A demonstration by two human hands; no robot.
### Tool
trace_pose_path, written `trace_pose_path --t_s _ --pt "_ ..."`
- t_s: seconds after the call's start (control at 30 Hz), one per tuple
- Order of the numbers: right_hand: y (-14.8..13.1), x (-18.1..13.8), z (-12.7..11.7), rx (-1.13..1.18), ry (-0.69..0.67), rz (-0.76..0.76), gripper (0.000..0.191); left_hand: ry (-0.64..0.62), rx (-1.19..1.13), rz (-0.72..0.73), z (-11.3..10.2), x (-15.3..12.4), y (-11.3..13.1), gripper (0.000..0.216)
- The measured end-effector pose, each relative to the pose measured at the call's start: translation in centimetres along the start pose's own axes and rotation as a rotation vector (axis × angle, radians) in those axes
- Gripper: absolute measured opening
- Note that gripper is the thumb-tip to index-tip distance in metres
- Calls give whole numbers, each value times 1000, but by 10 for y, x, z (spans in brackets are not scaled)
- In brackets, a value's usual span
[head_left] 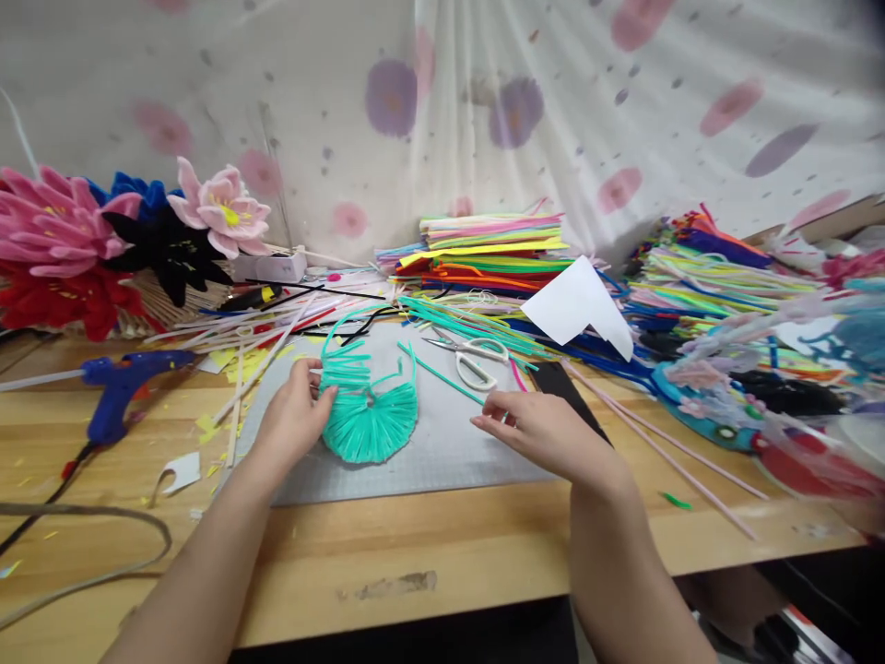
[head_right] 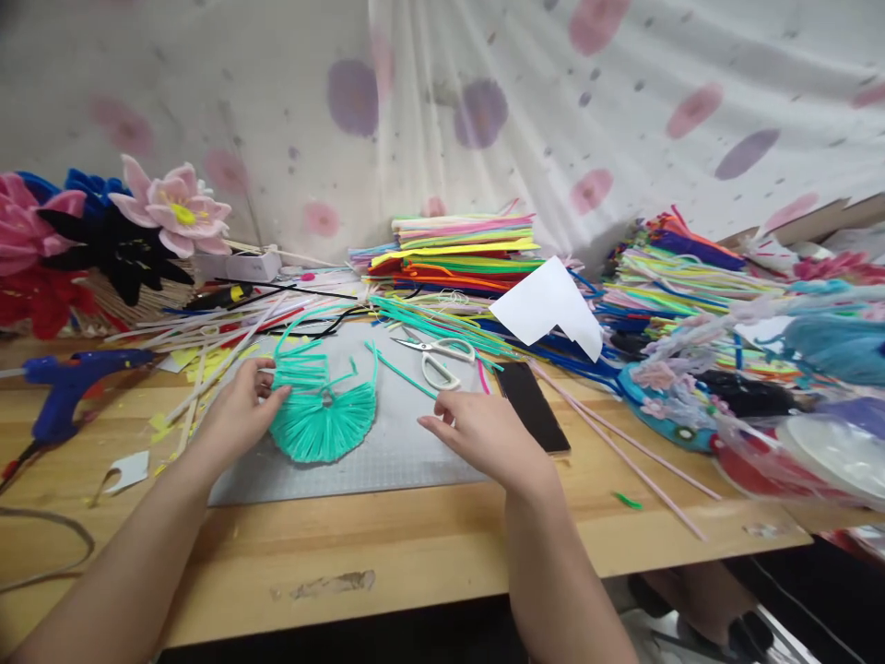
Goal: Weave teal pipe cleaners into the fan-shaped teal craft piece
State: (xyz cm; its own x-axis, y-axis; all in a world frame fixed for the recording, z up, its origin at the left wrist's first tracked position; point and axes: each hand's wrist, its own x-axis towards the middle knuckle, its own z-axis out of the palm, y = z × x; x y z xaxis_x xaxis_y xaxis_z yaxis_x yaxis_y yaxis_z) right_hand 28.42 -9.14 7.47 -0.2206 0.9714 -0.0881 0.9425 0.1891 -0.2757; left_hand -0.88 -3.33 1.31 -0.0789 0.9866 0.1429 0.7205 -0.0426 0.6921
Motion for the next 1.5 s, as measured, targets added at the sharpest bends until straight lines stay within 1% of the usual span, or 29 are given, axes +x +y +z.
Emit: trace_pose_path --t_s 0.07,0.17,0.23,0.3,0.4,0.57,0.6,0.67,0.73,0.77,0.83,0.87,0.93,1.0,1.03,1.13,1.23,1.3,1.33,1.4,1.47,1.5 --pt "2 1 2 -38 2 11 34 9 -54 9 5 1 2 39" --pt "3 7 7 -87 5 27 35 28 -239 17 18 4 0 40" --pt "4 13 11 -102 -11 37 34 23 -485 1 29 6 -2 40" --pt "5 19 15 -101 -18 57 34 -7 -668 -72 38 8 -5 43" --pt "8 22 19 -100 9 71 34 4 -725 -86 44 10 -7 41" --pt "13 26 28 -42 35 52 31 55 -725 -97 45 12 -9 39" --pt "13 29 31 2 70 52 29 55 -745 -115 44 12 -9 39" --pt "10 36 41 156 194 41 26 27 -803 -157 44 11 -7 40" --pt "3 47 53 404 358 11 27 -30 -861 -190 44 10 -5 41" --pt "-1 53 59 542 384 -17 31 -60 -880 -204 44 9 -5 41" --pt "-10 65 70 779 361 -72 38 -108 -895 -233 44 8 -3 41" --pt "-14 71 75 869 349 -87 39 -122 -899 -251 44 7 -3 41" --pt "-21 82 81 1007 284 -98 31 -139 -916 -287 43 7 -3 41" --pt "-27 91 85 1074 231 -108 25 -154 -945 -311 42 8 -4 41" --pt "-29 95 86 1085 230 -116 24 -169 -959 -316 41 8 -4 41" --pt "-38 104 86 1116 297 -122 25 -234 -978 -313 38 8 -4 43" --pt "-48 112 83 1243 330 -123 28 -301 -978 -300 37 10 -3 43" --pt "-54 115 81 1335 344 -140 28 -321 -986 -280 39 11 -2 40" --pt "-56 116 80 1366 355 -144 28 -311 -993 -269 40 12 -1 40" --pt "-58 115 81 1391 373 -138 27 -250 -1008 -258 43 14 2 39" --pt "-58 113 84 1378 369 -116 26 -190 -1027 -267 45 15 4 39" --pt "-57 112 86 1365 353 -103 27 -186 -1039 -276 44 15 4 38"
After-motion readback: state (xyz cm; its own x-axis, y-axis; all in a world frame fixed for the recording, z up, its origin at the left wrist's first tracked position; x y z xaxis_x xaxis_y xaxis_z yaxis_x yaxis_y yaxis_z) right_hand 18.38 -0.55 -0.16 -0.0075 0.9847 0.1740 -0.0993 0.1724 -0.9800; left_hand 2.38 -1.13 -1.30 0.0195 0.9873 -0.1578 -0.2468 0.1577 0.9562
